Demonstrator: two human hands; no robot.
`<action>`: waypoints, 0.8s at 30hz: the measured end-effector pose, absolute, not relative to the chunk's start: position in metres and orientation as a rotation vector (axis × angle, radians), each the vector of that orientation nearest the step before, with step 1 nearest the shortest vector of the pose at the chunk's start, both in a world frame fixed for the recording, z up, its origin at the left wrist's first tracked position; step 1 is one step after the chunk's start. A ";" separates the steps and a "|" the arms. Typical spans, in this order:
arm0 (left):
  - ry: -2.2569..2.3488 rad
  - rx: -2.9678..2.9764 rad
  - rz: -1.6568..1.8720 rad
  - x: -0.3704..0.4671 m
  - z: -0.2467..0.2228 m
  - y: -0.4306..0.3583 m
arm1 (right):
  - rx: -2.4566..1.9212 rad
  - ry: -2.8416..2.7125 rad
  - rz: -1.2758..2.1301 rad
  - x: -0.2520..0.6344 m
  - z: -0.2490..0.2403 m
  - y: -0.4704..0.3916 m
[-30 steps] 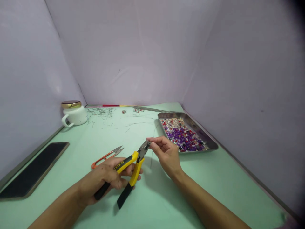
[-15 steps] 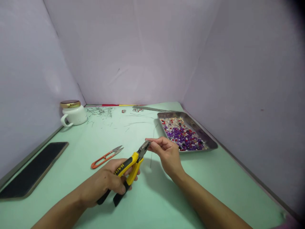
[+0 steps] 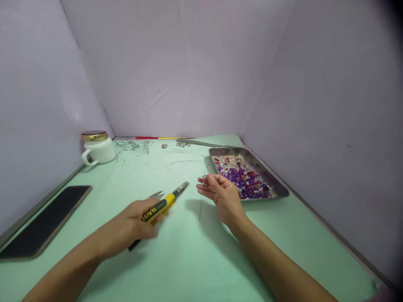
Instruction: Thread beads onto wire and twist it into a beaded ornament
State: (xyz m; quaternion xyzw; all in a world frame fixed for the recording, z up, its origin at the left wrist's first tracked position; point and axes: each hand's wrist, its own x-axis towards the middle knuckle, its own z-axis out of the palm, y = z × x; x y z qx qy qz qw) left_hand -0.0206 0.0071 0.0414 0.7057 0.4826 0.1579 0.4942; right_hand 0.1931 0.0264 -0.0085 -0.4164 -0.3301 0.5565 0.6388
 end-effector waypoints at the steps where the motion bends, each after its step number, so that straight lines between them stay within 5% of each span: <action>1: 1.275 1.819 0.360 -0.026 0.038 0.013 | -0.968 -0.753 1.311 0.193 -0.009 0.027; 7: 1.983 2.188 0.362 -0.060 0.000 0.059 | -1.098 -0.844 1.421 0.182 -0.018 0.020; 15: 2.186 2.206 0.411 -0.079 -0.014 0.075 | -1.197 -1.365 1.170 0.179 -0.031 0.018; 19: 1.891 2.157 0.767 -0.052 0.000 0.054 | -1.260 -1.560 0.930 0.179 -0.035 0.016; 24: 1.287 1.910 0.637 -0.006 -0.003 0.025 | -1.277 -2.045 0.452 0.176 -0.028 0.010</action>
